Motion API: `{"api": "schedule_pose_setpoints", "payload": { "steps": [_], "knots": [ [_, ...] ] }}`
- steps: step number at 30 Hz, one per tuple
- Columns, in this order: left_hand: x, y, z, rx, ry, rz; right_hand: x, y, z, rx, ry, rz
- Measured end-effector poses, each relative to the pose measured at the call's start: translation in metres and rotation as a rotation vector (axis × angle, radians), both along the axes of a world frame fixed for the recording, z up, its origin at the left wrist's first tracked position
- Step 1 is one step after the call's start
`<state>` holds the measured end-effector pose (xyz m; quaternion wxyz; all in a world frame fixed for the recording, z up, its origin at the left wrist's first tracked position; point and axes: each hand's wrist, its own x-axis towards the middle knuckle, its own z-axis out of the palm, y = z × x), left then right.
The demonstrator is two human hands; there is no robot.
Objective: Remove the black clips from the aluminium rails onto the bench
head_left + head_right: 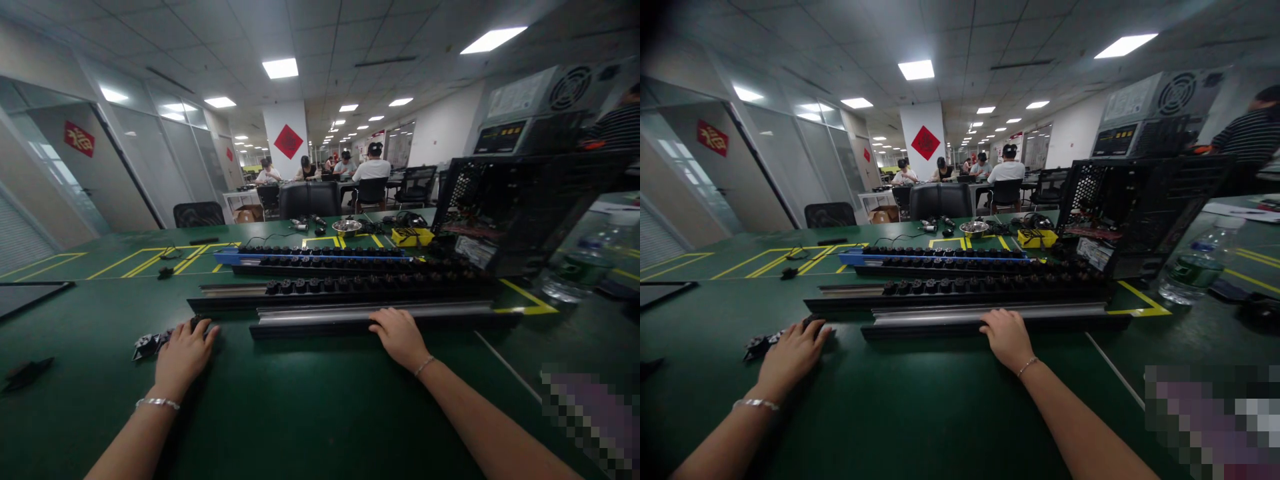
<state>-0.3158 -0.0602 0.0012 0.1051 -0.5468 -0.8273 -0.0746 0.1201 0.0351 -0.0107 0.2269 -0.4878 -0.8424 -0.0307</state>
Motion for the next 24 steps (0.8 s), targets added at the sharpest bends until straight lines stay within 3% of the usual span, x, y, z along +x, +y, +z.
{"api": "schedule_pose_setpoints", "payload": {
  "steps": [5, 11, 15, 19, 24],
  "knots": [
    [-0.005, 0.006, -0.008, 0.056, 0.091, 0.042, -0.001, -0.002, 0.024, 0.041, 0.066, -0.013],
    [0.042, 0.055, -0.016, 0.232, 0.176, -0.345, -0.015, 0.03, 0.076, 0.099, 0.088, -0.044],
    [0.074, 0.094, -0.012, 0.223, 0.069, -0.41, -0.032, 0.059, 0.106, 0.078, 0.035, -0.053],
    [0.079, 0.114, -0.012, 0.215, -0.065, -0.356, -0.048, 0.08, 0.115, 0.022, -0.077, -0.038],
    [0.072, 0.11, -0.016, 0.261, -0.242, -0.386, -0.056, 0.095, 0.112, -0.034, -0.149, -0.02]
  ]
}}
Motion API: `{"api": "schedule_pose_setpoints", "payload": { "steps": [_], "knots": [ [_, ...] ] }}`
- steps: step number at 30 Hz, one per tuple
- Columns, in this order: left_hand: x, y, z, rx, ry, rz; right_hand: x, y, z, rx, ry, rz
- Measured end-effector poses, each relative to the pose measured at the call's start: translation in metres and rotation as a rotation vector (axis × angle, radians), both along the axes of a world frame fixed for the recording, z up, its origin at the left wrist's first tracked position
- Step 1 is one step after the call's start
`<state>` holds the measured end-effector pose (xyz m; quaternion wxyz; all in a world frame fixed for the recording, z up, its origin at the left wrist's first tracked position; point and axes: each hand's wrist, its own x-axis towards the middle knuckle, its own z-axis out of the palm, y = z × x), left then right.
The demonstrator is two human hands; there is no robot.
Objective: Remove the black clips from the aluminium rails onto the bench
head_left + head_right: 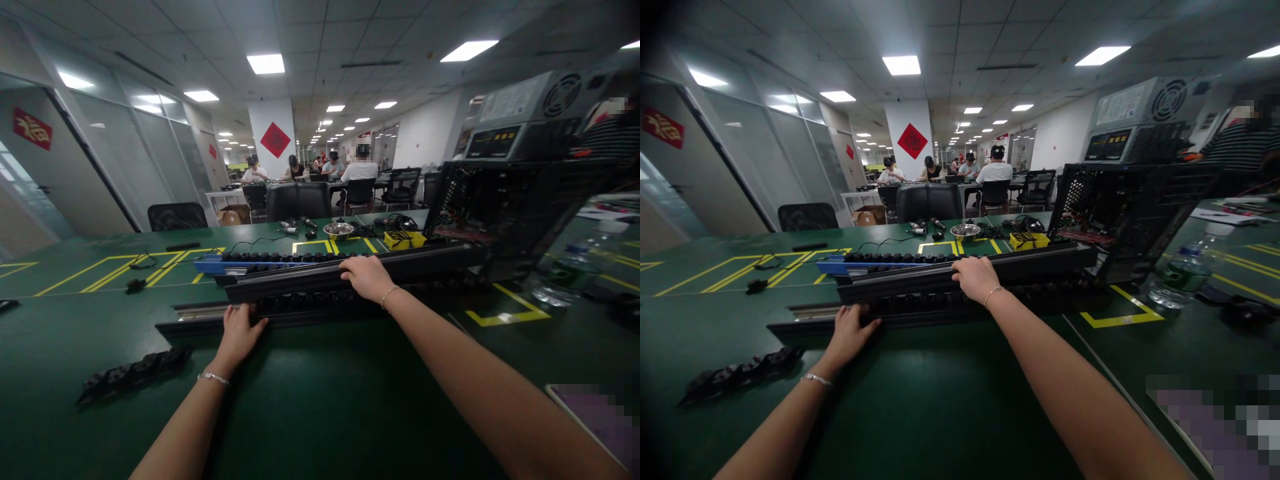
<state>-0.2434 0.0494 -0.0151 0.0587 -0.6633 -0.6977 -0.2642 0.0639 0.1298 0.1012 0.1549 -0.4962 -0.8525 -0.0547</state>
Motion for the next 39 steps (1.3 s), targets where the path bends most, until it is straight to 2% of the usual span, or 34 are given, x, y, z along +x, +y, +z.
{"api": "schedule_pose_setpoints", "payload": {
  "steps": [8, 15, 20, 31, 39],
  "knots": [
    [0.014, -0.031, 0.001, 0.002, -0.108, -0.051, 0.0, 0.019, -0.003, -0.181, -0.069, -0.015],
    [0.024, -0.048, 0.003, 0.029, -0.144, -0.064, 0.009, 0.019, -0.012, -0.282, -0.143, -0.02],
    [0.038, -0.058, 0.001, 0.021, -0.152, -0.091, 0.015, 0.018, -0.018, -0.317, -0.181, -0.017],
    [0.097, -0.071, 0.005, -0.016, -0.175, -0.082, 0.016, 0.015, -0.025, -0.324, -0.318, 0.013],
    [0.112, -0.07, 0.009, -0.033, -0.106, -0.044, 0.005, 0.026, -0.031, -0.303, -0.395, 0.029]
  ]
}}
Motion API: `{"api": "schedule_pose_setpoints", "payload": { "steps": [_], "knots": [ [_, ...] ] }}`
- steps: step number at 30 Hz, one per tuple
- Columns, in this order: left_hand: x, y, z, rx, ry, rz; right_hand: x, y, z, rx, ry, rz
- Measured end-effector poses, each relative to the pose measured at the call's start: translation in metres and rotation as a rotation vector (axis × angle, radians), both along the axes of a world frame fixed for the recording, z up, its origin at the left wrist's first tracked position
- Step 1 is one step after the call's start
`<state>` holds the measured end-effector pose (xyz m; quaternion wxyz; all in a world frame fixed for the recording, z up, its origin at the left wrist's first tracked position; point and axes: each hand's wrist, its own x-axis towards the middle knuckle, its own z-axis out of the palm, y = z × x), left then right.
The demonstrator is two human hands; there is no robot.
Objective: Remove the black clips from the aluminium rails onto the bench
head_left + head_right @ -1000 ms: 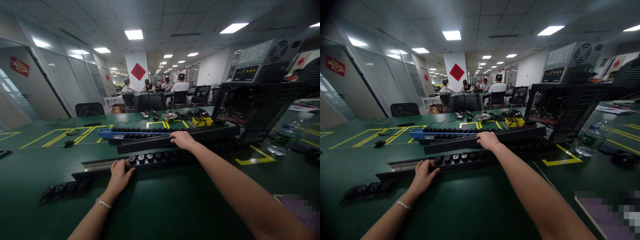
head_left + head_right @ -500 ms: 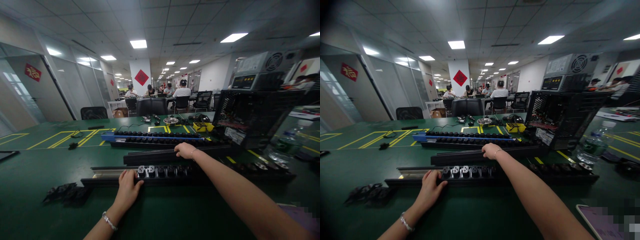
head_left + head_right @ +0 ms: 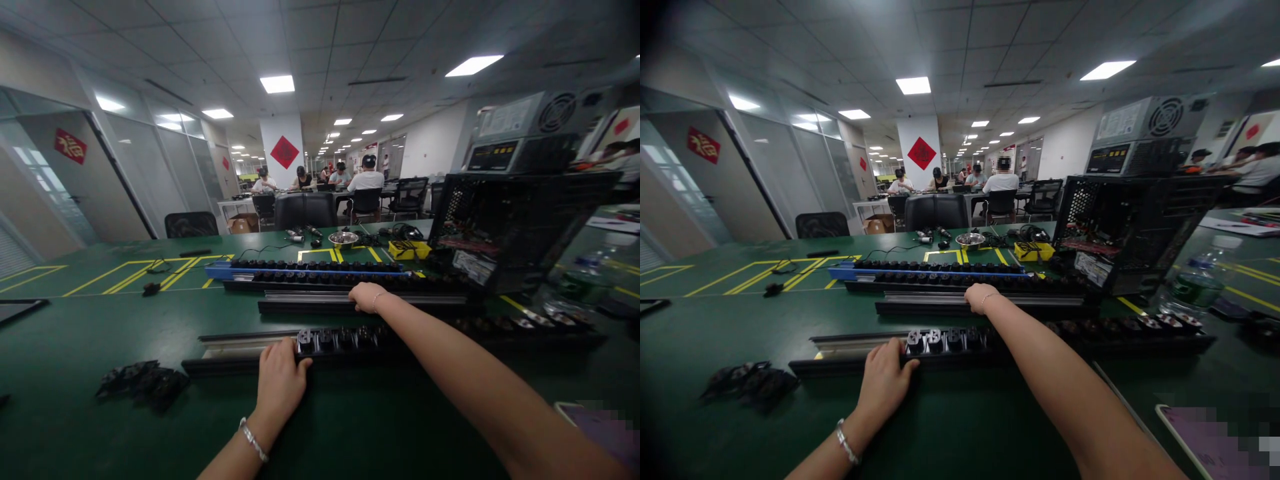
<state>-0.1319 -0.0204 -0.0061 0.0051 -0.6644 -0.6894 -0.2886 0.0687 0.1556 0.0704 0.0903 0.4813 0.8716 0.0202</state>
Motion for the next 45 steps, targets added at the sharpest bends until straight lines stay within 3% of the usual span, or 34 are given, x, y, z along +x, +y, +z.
{"api": "schedule_pose_setpoints", "payload": {
  "steps": [9, 13, 18, 22, 26, 30, 34, 37, 40, 43, 45],
  "knots": [
    [-0.007, 0.005, 0.001, -0.002, 0.018, 0.009, -0.005, 0.006, -0.009, -0.007, 0.024, -0.059],
    [-0.011, 0.005, 0.003, 0.003, 0.03, 0.024, -0.003, 0.006, -0.004, -0.006, 0.076, -0.123],
    [-0.019, 0.005, 0.005, 0.005, 0.028, 0.028, 0.007, -0.024, 0.002, 0.061, 0.242, -0.158],
    [-0.025, 0.004, 0.004, 0.024, 0.033, 0.002, 0.017, -0.079, -0.021, 0.257, 0.546, -0.04],
    [-0.042, 0.002, 0.004, 0.117, 0.114, 0.053, 0.02, -0.117, -0.06, 0.434, 0.563, 0.081],
    [-0.085, -0.004, 0.001, 0.259, 0.275, 0.129, 0.02, -0.119, -0.084, 0.571, 0.508, 0.119],
    [-0.118, -0.01, -0.004, 0.219, 0.337, 0.146, 0.016, -0.112, -0.093, 0.656, 0.515, 0.113],
    [-0.099, -0.005, -0.002, 0.198, 0.341, 0.029, 0.012, -0.112, -0.095, 0.693, 0.538, 0.104],
    [-0.052, 0.009, 0.004, 0.15, 0.311, -0.125, 0.011, -0.113, -0.096, 0.698, 0.547, 0.101],
    [-0.013, 0.023, 0.011, 0.082, 0.209, -0.11, 0.012, -0.113, -0.096, 0.687, 0.551, 0.093],
    [-0.003, 0.029, 0.014, 0.024, 0.129, -0.071, 0.012, -0.113, -0.095, 0.676, 0.553, 0.088]
  ]
}}
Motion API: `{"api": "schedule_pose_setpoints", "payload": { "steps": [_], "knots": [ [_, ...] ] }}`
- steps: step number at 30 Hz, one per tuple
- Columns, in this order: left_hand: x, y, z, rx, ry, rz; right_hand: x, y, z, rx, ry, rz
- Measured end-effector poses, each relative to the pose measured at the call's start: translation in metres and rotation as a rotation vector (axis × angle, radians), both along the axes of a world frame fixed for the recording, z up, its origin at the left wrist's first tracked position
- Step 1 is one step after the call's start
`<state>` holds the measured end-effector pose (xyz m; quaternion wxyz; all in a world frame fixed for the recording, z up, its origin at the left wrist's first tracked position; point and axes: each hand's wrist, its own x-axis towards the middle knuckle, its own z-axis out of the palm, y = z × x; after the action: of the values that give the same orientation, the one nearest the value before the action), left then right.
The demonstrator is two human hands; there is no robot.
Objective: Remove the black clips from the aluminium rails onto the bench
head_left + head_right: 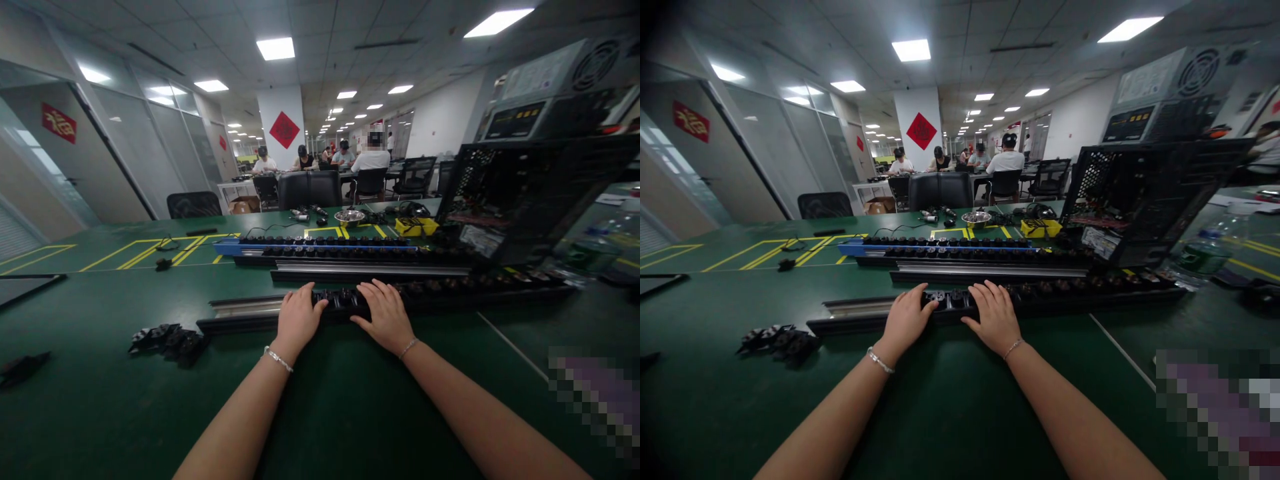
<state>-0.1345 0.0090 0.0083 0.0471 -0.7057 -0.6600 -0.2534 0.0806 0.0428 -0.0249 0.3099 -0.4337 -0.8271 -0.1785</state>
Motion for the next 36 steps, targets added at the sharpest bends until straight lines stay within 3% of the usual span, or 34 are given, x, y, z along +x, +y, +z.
{"api": "schedule_pose_setpoints", "payload": {
  "steps": [7, 26, 36],
  "knots": [
    [-0.021, -0.003, 0.004, -0.064, -0.07, 0.061, 0.0, 0.0, 0.001, -0.01, 0.009, 0.0],
    [-0.058, -0.022, -0.006, 0.048, 0.037, 0.259, 0.001, 0.0, 0.001, -0.028, 0.008, -0.002],
    [-0.08, -0.029, -0.005, 0.019, 0.048, 0.326, 0.002, 0.002, -0.001, -0.019, 0.01, 0.015]
  ]
}}
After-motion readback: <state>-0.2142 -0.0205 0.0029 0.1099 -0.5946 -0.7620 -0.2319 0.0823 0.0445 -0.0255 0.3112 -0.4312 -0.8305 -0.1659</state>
